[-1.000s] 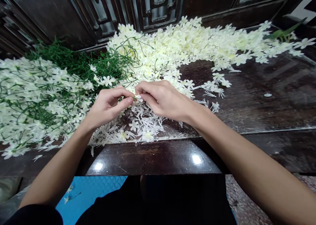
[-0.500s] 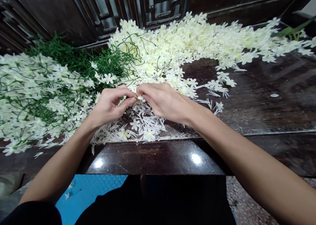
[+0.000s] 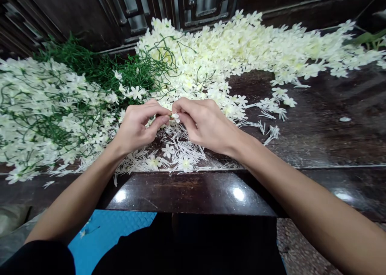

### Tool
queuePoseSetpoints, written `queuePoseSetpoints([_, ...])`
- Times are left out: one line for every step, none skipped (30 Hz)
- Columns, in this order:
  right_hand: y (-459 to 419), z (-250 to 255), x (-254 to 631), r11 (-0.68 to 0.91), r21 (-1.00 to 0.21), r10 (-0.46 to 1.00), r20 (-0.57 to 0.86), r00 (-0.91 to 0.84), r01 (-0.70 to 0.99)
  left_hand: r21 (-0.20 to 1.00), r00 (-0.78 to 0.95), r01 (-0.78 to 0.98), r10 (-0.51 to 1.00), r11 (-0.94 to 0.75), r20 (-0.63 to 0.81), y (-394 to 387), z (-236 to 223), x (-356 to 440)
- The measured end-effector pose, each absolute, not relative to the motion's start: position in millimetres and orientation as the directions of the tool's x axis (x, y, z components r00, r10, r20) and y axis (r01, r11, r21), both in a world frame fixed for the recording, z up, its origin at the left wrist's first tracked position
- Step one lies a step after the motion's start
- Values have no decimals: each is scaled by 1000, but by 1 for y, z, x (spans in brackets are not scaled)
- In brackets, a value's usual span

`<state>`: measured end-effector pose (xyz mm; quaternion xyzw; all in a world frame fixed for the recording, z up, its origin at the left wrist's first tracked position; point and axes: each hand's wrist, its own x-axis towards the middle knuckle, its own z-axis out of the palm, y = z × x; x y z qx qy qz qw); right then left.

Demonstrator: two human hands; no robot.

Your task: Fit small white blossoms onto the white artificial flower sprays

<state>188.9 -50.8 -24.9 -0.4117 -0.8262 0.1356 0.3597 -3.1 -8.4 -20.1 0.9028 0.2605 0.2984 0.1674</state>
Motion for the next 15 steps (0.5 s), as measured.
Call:
queuePoseSetpoints([-51,-25,189,615,-551,786,479,-390,564,455,688,357,559,-816,463,-9,-20,-3])
queuePoseSetpoints([-51,-25,189,604,-588,797,472,-378,538,449,688,346,548,-824,477,-10,-20,-2])
queuePoseSetpoints([-51,-24,189,589,-625,808,460,-367,512,442,685,340,541,-830,489,-11,-20,-2])
queuePoseSetpoints([-51,-24,189,574,-656,819,450,-357,491,434,681,341,537,-834,497,-12,-20,-2])
queuePoseSetpoints([-51,-23,190,565,-675,825,444,-349,475,427,678,344,536,-836,503,-12,-19,-1])
queuePoseSetpoints([-51,-23,190,563,-683,826,446,-344,466,421,675,351,538,-836,505,-13,-19,-1])
queuePoseSetpoints([-51,-22,190,563,-683,826,448,-342,465,417,673,360,542,-835,504,-14,-18,-1])
queuePoseSetpoints([-51,-22,190,564,-679,825,450,-341,470,413,672,369,546,-833,500,-14,-18,-1])
queuePoseSetpoints([-51,-22,190,566,-672,824,452,-341,477,409,673,378,550,-831,495,-15,-18,0])
queuePoseSetpoints([-51,-22,190,567,-665,824,453,-341,486,406,674,388,556,-827,487,-15,-18,0])
queuePoseSetpoints([-51,-22,190,566,-655,824,454,-339,500,406,673,399,564,-822,478,-15,-18,0])
queuePoseSetpoints([-51,-22,190,566,-642,824,455,-336,517,407,673,408,570,-817,471,-16,-17,0])
queuePoseSetpoints([-51,-22,190,565,-629,824,456,-335,534,408,673,413,575,-814,466,-16,-18,1])
queuePoseSetpoints([-51,-22,190,564,-618,825,455,-336,548,407,672,417,577,-813,464,-16,-18,1])
queuePoseSetpoints([-51,-22,191,561,-611,826,451,-337,559,407,671,418,578,-812,465,-16,-18,1])
